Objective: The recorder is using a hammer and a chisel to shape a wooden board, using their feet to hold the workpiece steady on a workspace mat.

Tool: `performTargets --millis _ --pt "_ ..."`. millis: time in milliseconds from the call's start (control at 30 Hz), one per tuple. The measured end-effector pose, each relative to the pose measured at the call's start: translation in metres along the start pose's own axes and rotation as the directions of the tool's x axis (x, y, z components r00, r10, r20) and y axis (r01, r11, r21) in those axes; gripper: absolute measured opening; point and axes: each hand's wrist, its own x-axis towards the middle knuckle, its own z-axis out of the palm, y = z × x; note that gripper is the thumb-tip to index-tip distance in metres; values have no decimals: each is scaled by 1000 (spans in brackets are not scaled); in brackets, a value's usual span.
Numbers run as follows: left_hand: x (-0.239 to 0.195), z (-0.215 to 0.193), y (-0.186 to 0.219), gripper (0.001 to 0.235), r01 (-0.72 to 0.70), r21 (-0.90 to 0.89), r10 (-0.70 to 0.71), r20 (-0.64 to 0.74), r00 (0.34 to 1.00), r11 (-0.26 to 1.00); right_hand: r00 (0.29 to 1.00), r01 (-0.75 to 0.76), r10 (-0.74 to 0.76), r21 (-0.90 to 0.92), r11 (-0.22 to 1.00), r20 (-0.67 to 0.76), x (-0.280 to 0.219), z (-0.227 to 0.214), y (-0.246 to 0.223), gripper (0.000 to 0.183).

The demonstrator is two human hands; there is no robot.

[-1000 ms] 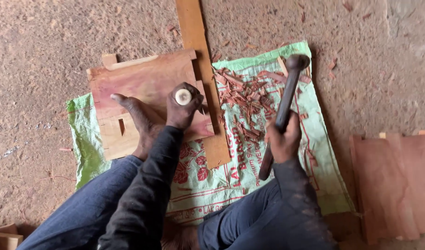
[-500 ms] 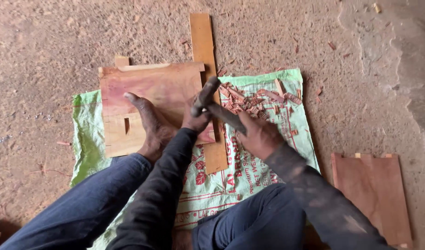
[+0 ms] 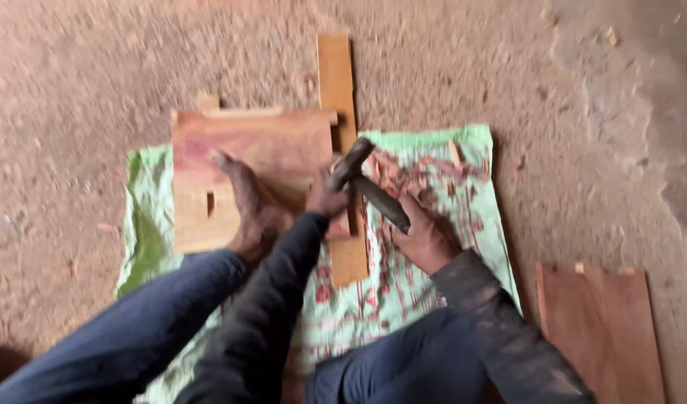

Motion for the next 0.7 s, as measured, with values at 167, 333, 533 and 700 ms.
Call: performTargets --millis 167,333,533,700 --pt "25 -15 55 21 528 -378 -541 81 837 761 982 78 38 581 810 -186 -50 69 11 31" --pt "6 -23 81 17 438 -318 -422 120 899 841 780 -410 505 912 -34 369 -70 90 2 22" --pt "-8 -27 79 18 356 -220 -340 106 934 908 757 -508 482 861 8 442 -55 77 4 20" --pt "-10 -20 75 16 374 -257 -356 114 927 891 867 -412 377 894 175 326 -54 47 -12 27"
